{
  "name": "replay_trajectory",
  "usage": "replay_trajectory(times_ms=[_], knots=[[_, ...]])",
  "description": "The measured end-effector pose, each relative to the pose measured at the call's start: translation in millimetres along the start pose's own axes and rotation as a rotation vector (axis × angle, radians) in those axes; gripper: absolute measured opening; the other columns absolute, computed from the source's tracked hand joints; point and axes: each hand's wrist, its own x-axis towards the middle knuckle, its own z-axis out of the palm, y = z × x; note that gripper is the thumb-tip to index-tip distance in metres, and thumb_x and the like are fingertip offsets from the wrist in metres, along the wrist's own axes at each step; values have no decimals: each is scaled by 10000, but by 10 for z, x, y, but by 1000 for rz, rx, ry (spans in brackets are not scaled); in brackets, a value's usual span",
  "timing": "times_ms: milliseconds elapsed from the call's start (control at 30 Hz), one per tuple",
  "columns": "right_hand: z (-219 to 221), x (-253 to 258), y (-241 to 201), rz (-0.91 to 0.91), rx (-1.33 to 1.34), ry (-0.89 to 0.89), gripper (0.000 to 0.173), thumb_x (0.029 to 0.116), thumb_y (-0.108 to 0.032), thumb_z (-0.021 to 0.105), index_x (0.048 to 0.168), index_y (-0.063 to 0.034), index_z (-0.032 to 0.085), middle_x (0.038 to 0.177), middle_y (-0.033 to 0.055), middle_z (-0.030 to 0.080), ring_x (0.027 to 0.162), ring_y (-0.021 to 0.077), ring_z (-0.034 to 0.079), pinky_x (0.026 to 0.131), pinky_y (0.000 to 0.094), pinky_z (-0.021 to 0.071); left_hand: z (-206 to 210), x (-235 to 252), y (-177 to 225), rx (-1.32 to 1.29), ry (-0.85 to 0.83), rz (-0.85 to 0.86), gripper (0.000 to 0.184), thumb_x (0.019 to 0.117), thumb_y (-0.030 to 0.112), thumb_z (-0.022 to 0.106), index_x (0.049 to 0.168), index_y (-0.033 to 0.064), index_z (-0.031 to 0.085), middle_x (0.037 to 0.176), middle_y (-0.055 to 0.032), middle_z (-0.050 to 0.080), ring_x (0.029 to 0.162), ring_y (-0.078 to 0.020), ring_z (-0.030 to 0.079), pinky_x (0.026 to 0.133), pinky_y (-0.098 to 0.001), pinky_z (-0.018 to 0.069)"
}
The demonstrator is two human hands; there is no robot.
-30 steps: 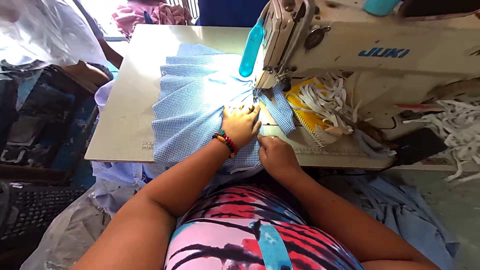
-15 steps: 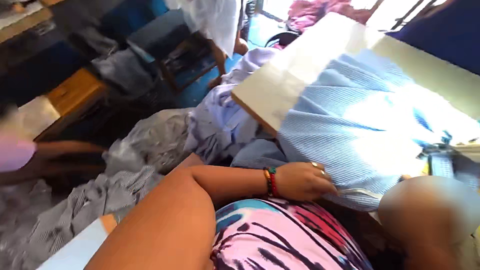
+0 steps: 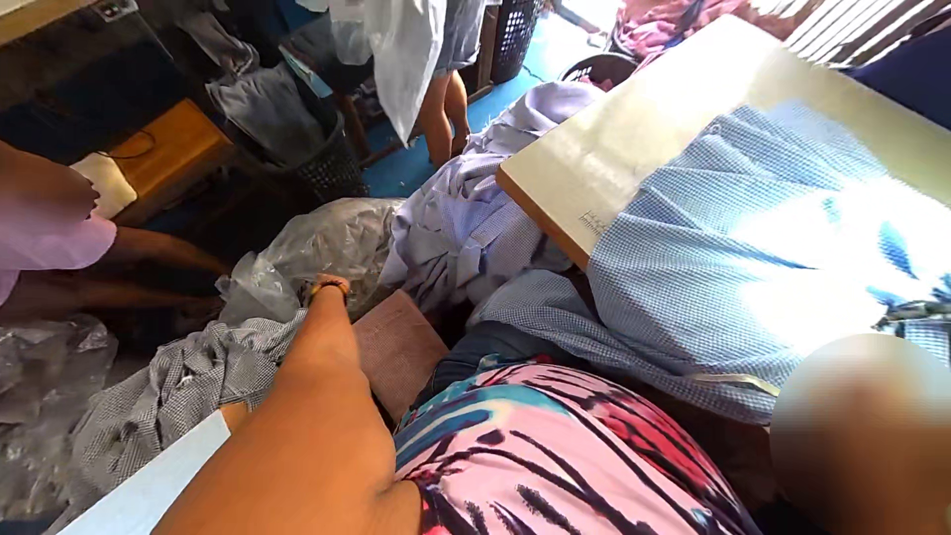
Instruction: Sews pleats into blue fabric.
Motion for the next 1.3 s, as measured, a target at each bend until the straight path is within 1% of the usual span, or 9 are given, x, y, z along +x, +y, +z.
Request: replay_trajectory(times_ms=[100,400,567,700,800,967,1067,1167,1300], knots=[[-23,-33,-61,-13,2,24,371,1018,-76,432,1272,107,632,1214,400,625,1179,572,594,972,729,410,-30,-95,-10,196,-19,207,415,1064,257,510,1184,-118,643,1210,-303,659,1132,-411,658,1001,-596,482],[-1,-151,-234,211,152,66,455,1021,-99,498,1468,-15,524,1263,315,636,1146,497,635,932,668,498,705,-2141,961,-207,303,1547,404,979,264,543,1164,-80,646,991,-276,674,915,-447,660,815,-625,515],[86,-552,-289,108,309,116,652,939,-140,643,1555,-105,430,1301,304,549,988,443,653,796,593,564,1230,-2413,933,-108,-285,1370,506,937,198,670,1298,-123,521,1191,-302,623,1128,-410,617,981,-560,498],[317,-892,-160,-234,333,173,387,976,-192,597,1315,-21,672,1077,214,693,911,339,699,822,510,579,1486,-2429,926,299,-134,1947,441,955,94,591,1394,96,630,1255,-300,649,1166,-560,598,889,-724,467],[318,-1011,-66,-384,417,-17,302,1027,-169,508,1133,-44,761,1032,131,770,972,272,744,891,475,588,1446,-2820,1218,596,-309,1862,373,1015,103,556,1353,-46,607,1322,-324,616,1249,-516,583,1036,-664,443],[231,-897,-48,-291,470,-428,473,1065,-292,483,1532,-228,516,1201,194,709,1111,343,677,1011,553,496,1843,-3635,1460,334,-755,1837,347,1018,52,508,1296,-134,604,1313,-315,625,1301,-383,579,1146,-491,403],[238,-878,-14,-239,179,-443,394,1076,-301,449,1400,-151,615,1064,250,714,1042,449,686,896,644,509,2104,-3820,1528,555,-1083,1861,435,968,46,616,1363,-119,541,1318,-301,608,1269,-351,576,1108,-466,417],[262,-974,10,-73,-67,-480,453,1088,-353,446,1170,16,697,1148,308,688,1088,509,664,873,698,504,2128,-3775,1613,808,-1036,1820,514,986,203,673,1425,-18,526,1383,-240,593,1307,-349,565,1127,-520,420],[535,-1112,209,71,-186,-340,379,1053,-205,515,1305,49,640,1245,351,639,1161,554,613,932,731,461,1809,-3492,1723,710,-660,1601,371,1040,226,587,1331,3,639,1348,-228,635,1303,-373,580,1132,-560,411]])
